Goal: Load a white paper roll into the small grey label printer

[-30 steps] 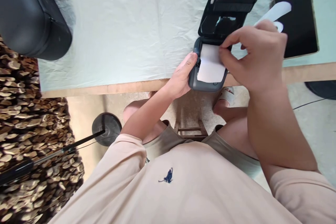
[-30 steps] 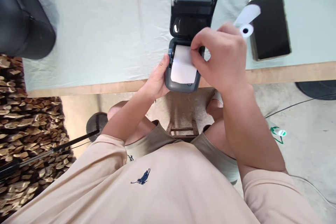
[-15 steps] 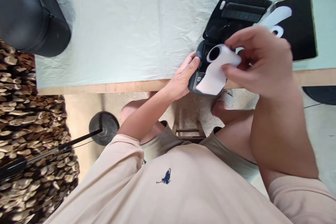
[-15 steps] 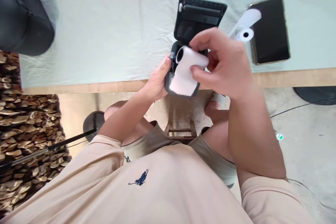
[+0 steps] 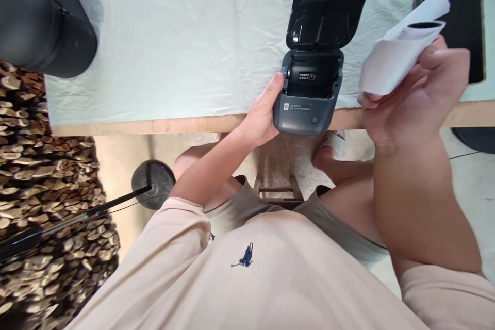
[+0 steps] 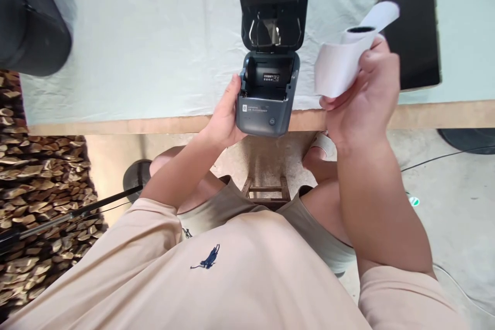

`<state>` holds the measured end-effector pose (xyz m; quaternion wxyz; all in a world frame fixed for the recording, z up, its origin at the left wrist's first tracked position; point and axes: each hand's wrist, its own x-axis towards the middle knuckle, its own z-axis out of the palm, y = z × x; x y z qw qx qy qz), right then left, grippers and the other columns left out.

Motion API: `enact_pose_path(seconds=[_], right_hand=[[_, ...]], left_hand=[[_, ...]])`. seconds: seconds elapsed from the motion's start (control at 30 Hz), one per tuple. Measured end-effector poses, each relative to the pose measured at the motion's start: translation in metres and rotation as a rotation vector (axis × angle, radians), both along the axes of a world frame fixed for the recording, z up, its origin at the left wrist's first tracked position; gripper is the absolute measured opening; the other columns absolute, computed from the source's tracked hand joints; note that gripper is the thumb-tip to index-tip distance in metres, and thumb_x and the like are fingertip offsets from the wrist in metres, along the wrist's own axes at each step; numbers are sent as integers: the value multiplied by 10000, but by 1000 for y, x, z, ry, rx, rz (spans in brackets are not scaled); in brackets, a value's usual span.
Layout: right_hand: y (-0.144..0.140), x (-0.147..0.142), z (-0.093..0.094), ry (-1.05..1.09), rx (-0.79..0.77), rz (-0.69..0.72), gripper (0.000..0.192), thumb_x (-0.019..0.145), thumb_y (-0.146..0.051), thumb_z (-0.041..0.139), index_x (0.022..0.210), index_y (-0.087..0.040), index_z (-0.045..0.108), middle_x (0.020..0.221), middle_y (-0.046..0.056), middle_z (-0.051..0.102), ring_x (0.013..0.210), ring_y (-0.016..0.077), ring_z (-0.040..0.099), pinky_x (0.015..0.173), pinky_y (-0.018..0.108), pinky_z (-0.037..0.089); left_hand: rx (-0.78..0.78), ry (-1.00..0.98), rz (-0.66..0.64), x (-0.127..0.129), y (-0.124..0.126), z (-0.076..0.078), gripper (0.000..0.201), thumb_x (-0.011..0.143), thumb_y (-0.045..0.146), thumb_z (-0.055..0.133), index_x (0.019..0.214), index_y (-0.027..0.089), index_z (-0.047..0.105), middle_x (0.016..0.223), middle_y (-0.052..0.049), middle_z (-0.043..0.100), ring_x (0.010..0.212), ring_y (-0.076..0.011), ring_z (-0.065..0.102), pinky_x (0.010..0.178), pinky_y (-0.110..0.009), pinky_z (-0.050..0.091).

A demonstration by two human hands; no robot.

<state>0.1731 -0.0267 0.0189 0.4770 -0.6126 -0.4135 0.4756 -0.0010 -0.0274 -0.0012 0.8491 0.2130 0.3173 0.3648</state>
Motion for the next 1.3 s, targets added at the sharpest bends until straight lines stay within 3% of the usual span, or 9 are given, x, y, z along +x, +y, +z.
enact_pose_path(seconds=[0.1, 0.27, 0.4, 0.5, 0.6, 0.8, 0.93, 1.13, 1.3], right_hand=[[0, 1, -5, -1, -51, 36, 386, 718, -357, 54, 989, -178, 262, 882, 76, 399, 498, 0, 305, 391, 173, 218], [-4, -2, -24, -135, 56, 27, 353, 725, -328, 375, 1025, -224, 220, 923, 14, 412, 502, -53, 281, 420, 114, 247], [-9, -3, -29, -271, 109, 58, 369, 789, -430, 350, 1074, -266, 184, 928, -2, 441, 538, -32, 380, 481, 147, 370], [-12, -2, -27, -558, 93, 83, 402, 777, -485, 375, 1057, -223, 253, 983, 18, 450, 742, 14, 481, 689, 225, 472], [-12, 1, -25, -729, 106, 67, 385, 750, -448, 443, 1016, -175, 387, 1032, 26, 446, 953, 57, 456, 904, 295, 427], [-11, 2, -24, -843, 141, 56, 371, 750, -343, 442, 1096, -215, 402, 965, 11, 497, 790, 26, 471, 722, 211, 435], [-8, 2, -24, -914, 203, 36, 326, 708, -246, 446, 1030, -194, 455, 1024, 37, 473, 899, 60, 466, 767, 226, 437], [-8, 5, -25, -938, 219, 91, 517, 664, -237, 482, 1166, -237, 357, 986, 23, 514, 849, 80, 503, 788, 287, 456], [-13, 16, -12, -976, 371, -133, 353, 684, -205, 429, 1035, -207, 387, 1055, 43, 420, 944, 87, 461, 756, 246, 429]], left_hand=[[-55, -22, 16, 0, 0, 0, 395, 822, 476, 349, 1123, 286, 521, 1104, -10, 625, 1237, -246, 423, 1066, -458, 349], [-69, 15, 16, 0, 0, 0, 409, 817, 491, 356, 1091, 255, 546, 1102, -20, 625, 1230, -271, 427, 1040, -473, 370], [-4, -41, 13, 3, 0, 4, 430, 841, 466, 320, 1075, 197, 560, 1058, -38, 644, 1189, -260, 471, 1027, -442, 391], [-21, -57, 16, 4, 0, 7, 444, 861, 439, 272, 1102, 192, 550, 1051, -31, 650, 1197, -242, 465, 1052, -415, 370], [-79, -11, 33, 3, 0, 6, 417, 847, 457, 292, 1137, 266, 523, 1067, -8, 644, 1233, -243, 427, 1064, -428, 354], [-53, 34, 16, 0, 0, -2, 421, 807, 504, 370, 1111, 262, 530, 1112, -11, 617, 1225, -258, 433, 1044, -444, 375], [12, 10, 3, -1, -1, -6, 375, 796, 499, 406, 1086, 297, 532, 1081, -3, 624, 1194, -257, 461, 1008, -439, 401], [27, 9, -7, -1, -1, -8, 408, 791, 523, 392, 1074, 272, 545, 1078, -12, 621, 1176, -254, 478, 1007, -435, 397], [-24, 11, -10, -2, 0, -6, 421, 770, 523, 434, 1087, 269, 544, 1134, -27, 603, 1202, -276, 452, 996, -454, 397]])
